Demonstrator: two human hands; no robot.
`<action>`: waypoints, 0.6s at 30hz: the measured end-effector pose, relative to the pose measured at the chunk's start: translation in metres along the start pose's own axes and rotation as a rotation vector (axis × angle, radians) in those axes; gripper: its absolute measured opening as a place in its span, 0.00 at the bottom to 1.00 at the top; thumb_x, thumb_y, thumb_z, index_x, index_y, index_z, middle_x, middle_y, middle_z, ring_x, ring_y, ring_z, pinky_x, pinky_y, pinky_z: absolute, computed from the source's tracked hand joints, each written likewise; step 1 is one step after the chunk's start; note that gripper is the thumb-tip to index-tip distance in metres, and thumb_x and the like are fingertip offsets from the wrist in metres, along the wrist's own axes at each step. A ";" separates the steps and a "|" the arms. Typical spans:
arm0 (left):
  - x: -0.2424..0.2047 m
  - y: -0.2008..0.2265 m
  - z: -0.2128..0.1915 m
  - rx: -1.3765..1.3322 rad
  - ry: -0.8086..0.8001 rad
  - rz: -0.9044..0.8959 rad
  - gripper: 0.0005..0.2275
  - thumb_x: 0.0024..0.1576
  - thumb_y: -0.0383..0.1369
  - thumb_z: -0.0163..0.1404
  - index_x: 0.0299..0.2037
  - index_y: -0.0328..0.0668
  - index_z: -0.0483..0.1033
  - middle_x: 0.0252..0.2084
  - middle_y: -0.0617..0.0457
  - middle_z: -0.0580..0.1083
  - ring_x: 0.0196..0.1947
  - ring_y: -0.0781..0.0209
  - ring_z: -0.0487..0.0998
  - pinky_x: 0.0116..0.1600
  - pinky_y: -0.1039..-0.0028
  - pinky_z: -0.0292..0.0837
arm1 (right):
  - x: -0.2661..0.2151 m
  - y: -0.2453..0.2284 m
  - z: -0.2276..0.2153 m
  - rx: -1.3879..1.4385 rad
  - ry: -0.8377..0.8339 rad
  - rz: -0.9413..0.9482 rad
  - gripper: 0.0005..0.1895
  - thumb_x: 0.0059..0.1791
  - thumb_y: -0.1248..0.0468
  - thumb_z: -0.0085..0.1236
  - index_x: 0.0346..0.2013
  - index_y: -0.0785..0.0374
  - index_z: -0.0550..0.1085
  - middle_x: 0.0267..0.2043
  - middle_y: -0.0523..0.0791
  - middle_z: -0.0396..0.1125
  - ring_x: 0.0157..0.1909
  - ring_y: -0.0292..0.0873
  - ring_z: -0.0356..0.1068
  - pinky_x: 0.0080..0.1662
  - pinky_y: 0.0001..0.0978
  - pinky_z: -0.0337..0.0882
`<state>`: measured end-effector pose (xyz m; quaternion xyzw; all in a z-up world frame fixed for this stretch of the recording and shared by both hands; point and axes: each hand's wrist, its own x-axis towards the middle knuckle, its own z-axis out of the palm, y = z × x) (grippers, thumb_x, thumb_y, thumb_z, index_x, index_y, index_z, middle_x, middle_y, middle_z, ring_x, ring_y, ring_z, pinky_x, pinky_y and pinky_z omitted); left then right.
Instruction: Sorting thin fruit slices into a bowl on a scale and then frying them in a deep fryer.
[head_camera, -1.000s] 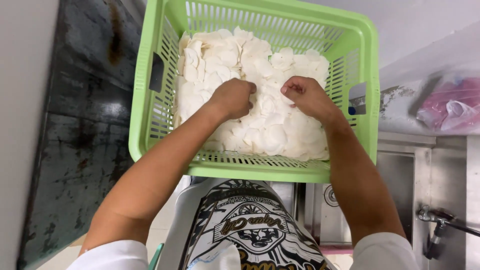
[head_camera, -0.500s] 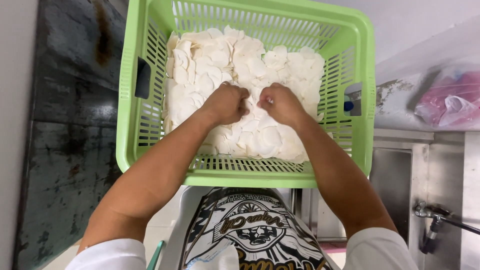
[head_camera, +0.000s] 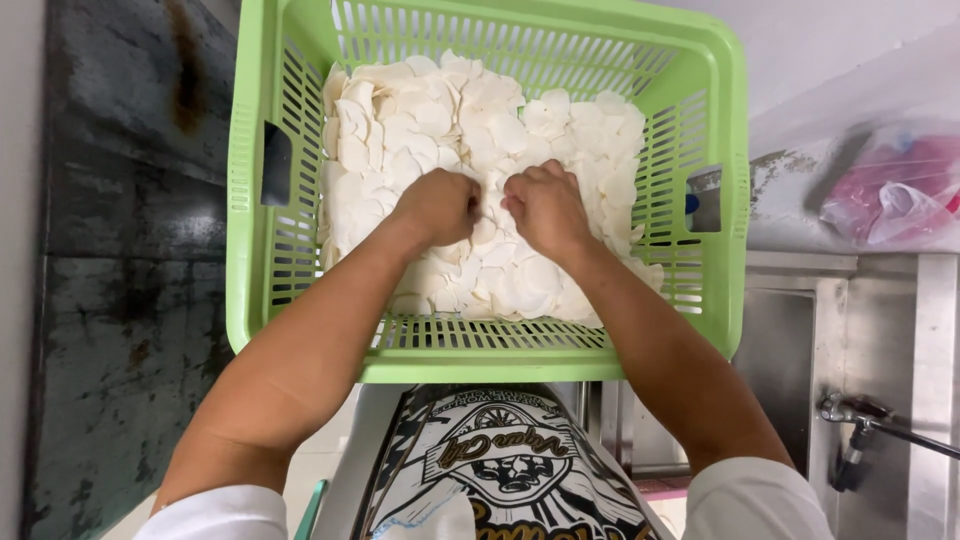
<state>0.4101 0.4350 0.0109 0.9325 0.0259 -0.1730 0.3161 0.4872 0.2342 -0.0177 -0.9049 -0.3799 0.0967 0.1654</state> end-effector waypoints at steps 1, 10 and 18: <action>0.000 0.000 -0.003 -0.004 0.002 -0.002 0.10 0.56 0.31 0.53 0.44 0.43 0.85 0.36 0.41 0.81 0.42 0.37 0.83 0.48 0.53 0.80 | 0.000 0.000 -0.014 -0.002 -0.003 -0.003 0.02 0.50 0.60 0.61 0.37 0.50 0.78 0.34 0.40 0.69 0.52 0.47 0.65 0.57 0.43 0.62; -0.009 0.006 -0.012 -0.134 0.216 0.129 0.10 0.56 0.23 0.51 0.46 0.39 0.82 0.40 0.39 0.80 0.46 0.32 0.81 0.51 0.50 0.79 | -0.009 0.033 -0.094 1.562 0.197 0.264 0.11 0.54 0.76 0.55 0.47 0.62 0.68 0.42 0.50 0.73 0.42 0.44 0.79 0.47 0.35 0.86; -0.011 0.016 0.003 0.047 -0.051 0.173 0.15 0.56 0.36 0.57 0.53 0.46 0.81 0.38 0.45 0.81 0.50 0.37 0.77 0.58 0.52 0.77 | -0.013 0.015 -0.087 1.059 -0.097 0.252 0.04 0.57 0.68 0.52 0.45 0.67 0.71 0.28 0.44 0.61 0.26 0.33 0.63 0.28 0.24 0.72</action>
